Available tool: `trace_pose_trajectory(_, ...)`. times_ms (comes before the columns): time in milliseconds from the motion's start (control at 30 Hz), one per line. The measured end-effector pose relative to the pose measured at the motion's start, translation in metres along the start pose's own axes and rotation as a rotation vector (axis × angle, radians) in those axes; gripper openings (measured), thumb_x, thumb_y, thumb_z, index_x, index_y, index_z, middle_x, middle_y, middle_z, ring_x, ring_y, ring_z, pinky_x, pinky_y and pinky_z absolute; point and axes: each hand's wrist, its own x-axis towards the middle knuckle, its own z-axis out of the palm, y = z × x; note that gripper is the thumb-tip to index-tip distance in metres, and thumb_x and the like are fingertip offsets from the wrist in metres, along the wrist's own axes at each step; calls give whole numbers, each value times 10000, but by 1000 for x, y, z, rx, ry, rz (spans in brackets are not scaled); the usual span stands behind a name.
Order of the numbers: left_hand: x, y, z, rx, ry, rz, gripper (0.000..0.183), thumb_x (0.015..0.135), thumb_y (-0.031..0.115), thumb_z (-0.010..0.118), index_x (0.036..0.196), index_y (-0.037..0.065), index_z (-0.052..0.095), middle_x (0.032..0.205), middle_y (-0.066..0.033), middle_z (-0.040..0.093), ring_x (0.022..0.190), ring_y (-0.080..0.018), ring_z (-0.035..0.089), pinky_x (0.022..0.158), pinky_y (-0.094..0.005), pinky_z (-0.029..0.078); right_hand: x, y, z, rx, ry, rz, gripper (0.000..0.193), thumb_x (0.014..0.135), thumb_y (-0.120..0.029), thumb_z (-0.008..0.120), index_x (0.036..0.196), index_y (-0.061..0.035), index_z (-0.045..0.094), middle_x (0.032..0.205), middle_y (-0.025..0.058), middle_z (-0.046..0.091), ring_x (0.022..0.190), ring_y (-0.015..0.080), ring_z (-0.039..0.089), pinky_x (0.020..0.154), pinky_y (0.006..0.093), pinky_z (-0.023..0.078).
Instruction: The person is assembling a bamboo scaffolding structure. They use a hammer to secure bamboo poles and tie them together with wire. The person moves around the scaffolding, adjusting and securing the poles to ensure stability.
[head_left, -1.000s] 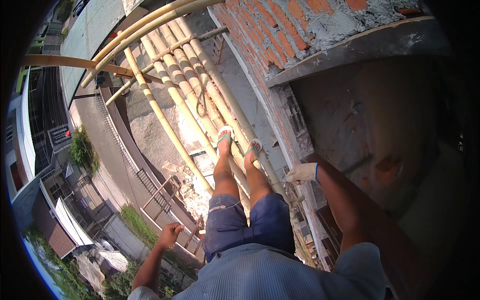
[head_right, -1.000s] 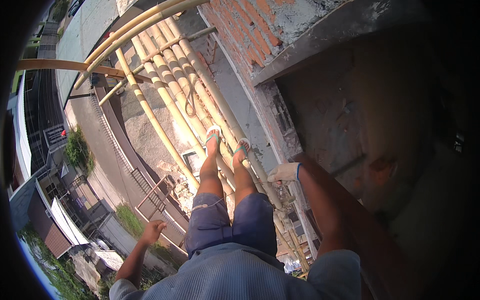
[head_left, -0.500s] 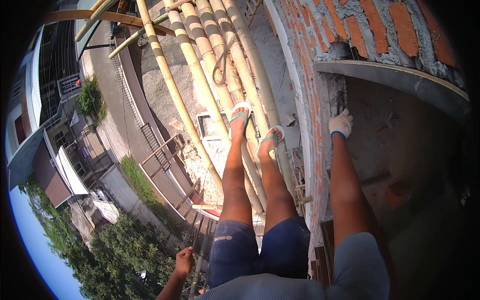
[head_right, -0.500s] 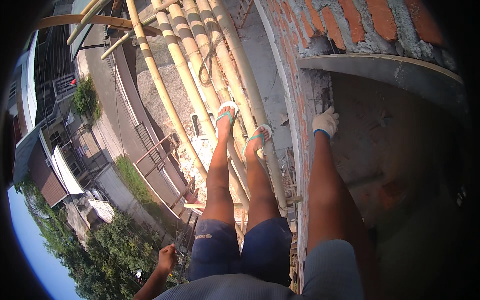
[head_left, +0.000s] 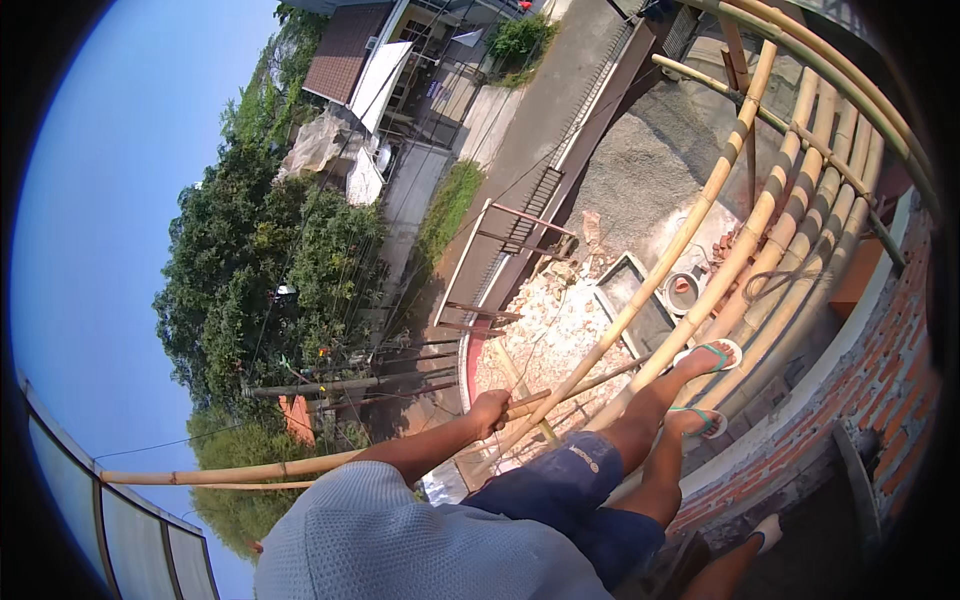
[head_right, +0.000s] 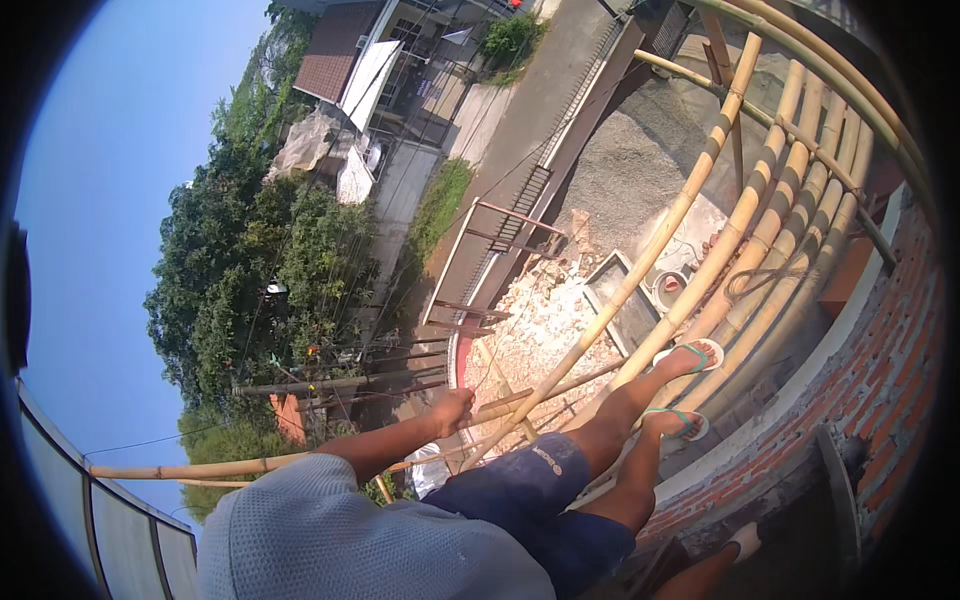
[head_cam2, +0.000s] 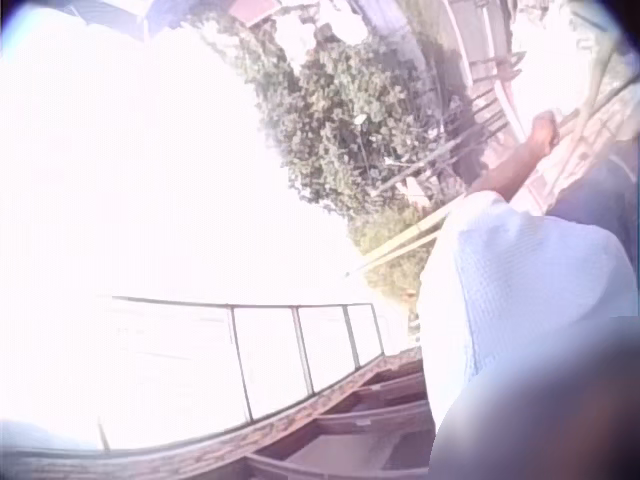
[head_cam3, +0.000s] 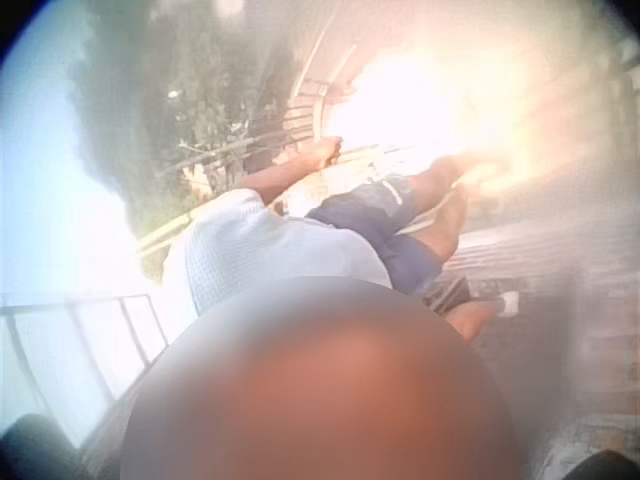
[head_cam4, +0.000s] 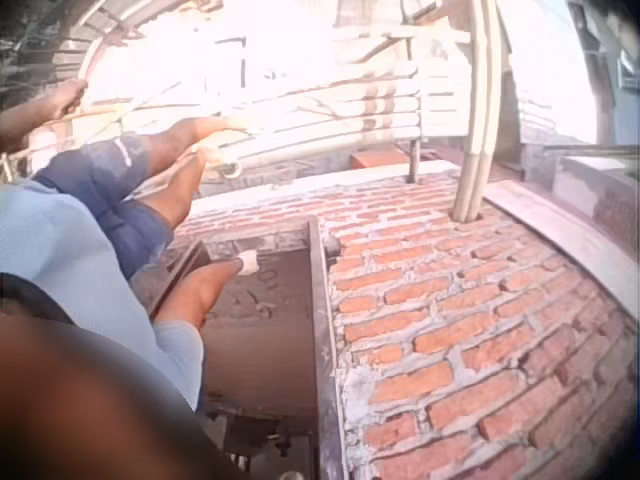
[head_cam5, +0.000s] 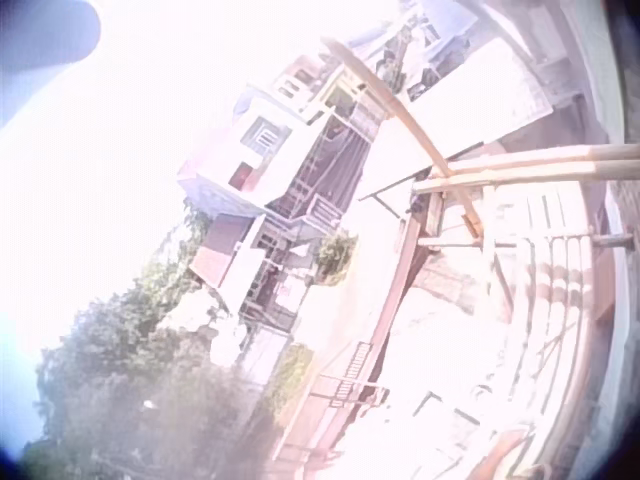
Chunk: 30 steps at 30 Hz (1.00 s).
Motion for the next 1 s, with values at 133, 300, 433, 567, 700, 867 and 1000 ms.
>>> trace_pose_trajectory(133,-1,27,-29,-418,79,101,140,1057,195,466,999,94,545,597,50,344,458,-93,278,404,-282,216,-49,-2,-11,9,-43,6,552,879,-449,702,1171,18,722,1039,170,752,904,323,712,790,438,567)
trace_pose_trajectory(300,-25,107,-124,-1093,72,372,199,1102,208,407,1150,76,549,598,49,270,459,-78,224,401,-254,194,-128,-88,-23,20,-390,-312,524,886,-427,694,1163,18,717,1023,166,748,873,311,704,765,431,561)
trace_pose_trajectory(433,-44,201,-239,-1351,105,749,230,1122,282,443,1192,109,576,612,57,261,472,-78,228,424,-256,200,-198,-179,-61,10,-554,-604,502,893,-410,688,1156,17,713,1009,162,744,848,302,697,744,426,557)
trace_pose_trajectory(567,-60,254,-287,-1348,112,845,199,1121,255,430,1193,116,553,609,52,285,458,-68,213,416,-268,183,-262,-248,-108,-22,-610,-809,480,899,-392,681,1149,17,709,996,159,740,822,293,691,724,421,553)
trace_pose_trajectory(700,-53,236,-238,-1346,43,851,174,1114,251,440,1163,122,546,614,58,282,451,-72,222,411,-274,179,-299,-291,-133,-65,-620,-929,458,905,-374,675,1142,16,706,983,155,737,797,283,684,703,415,549)
trace_pose_trajectory(867,-23,191,-197,-1451,-193,417,174,1100,228,449,1122,83,544,613,54,281,469,-81,212,412,-252,169,-311,-322,-139,-98,-633,-971,430,913,-352,666,1134,15,701,966,151,732,766,272,676,678,409,544)
trace_pose_trajectory(1000,-15,221,-265,-1523,-284,527,158,1095,207,438,1110,71,518,597,70,284,446,-68,230,374,-254,172,-322,-336,-145,-134,-653,-992,408,919,-334,660,1127,15,697,953,147,729,741,262,669,658,404,540)
